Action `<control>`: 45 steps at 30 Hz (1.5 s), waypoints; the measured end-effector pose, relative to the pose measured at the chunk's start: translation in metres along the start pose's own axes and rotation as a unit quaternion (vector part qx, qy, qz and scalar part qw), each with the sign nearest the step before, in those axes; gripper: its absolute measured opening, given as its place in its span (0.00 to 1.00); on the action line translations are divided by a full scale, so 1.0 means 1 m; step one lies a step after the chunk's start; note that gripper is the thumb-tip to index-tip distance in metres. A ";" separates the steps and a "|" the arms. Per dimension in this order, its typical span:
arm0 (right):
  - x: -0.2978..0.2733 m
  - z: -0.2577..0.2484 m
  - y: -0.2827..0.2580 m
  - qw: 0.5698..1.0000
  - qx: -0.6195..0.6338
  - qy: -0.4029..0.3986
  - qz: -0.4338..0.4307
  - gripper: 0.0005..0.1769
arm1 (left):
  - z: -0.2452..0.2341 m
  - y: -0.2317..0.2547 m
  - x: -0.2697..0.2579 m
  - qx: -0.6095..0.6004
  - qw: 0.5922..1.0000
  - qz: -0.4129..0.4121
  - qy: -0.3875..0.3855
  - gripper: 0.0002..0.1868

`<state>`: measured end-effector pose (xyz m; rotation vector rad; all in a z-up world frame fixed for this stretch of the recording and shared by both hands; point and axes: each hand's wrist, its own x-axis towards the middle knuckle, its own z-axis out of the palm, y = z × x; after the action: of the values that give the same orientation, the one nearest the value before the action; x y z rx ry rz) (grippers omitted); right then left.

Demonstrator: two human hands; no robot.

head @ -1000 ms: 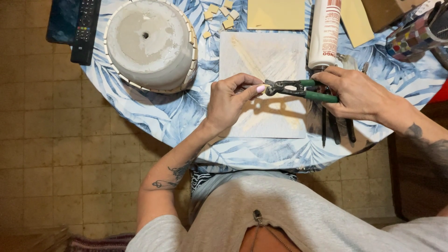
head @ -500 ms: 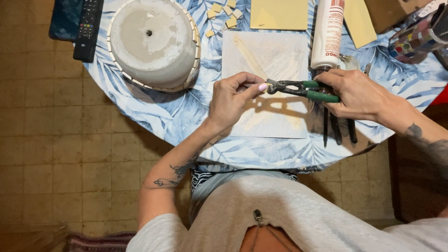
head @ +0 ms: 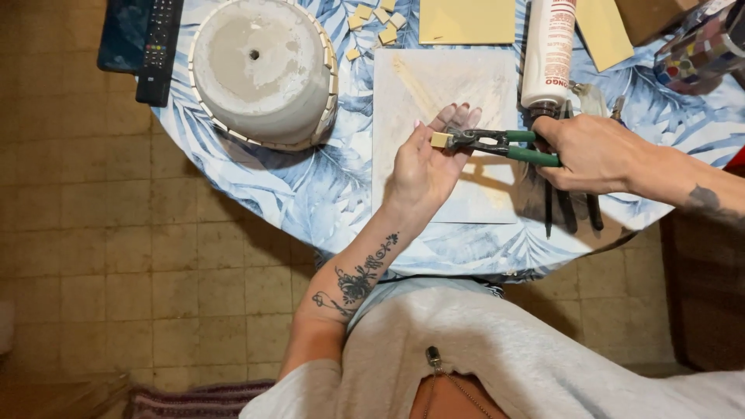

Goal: The person is creating a mosaic on a pot by applying glue to individual tiles and placing them. They also use pliers to cut tiles to size.

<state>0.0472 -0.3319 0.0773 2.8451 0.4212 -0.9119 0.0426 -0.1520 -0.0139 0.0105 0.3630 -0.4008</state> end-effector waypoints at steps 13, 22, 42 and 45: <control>-0.009 0.009 0.002 1.000 0.001 -0.018 0.017 0.10 | -0.005 -0.011 0.002 -0.026 0.999 -0.020 0.040 0.18; -0.002 0.022 0.016 0.998 0.017 0.046 -0.030 0.10 | 0.002 -0.007 -0.004 0.016 1.000 -0.014 0.003 0.18; -0.025 0.129 0.092 0.835 0.134 0.451 0.284 0.35 | 0.011 0.005 -0.012 0.065 0.981 -0.024 -0.183 0.21; -0.018 0.152 0.109 0.834 0.081 0.467 0.283 0.34 | 0.011 0.006 -0.010 0.064 0.981 -0.012 -0.180 0.21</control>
<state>-0.0176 -0.4705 -0.0322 3.0555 -0.4583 0.6118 0.0404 -0.1433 -0.0006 0.0592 -0.0210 -0.4409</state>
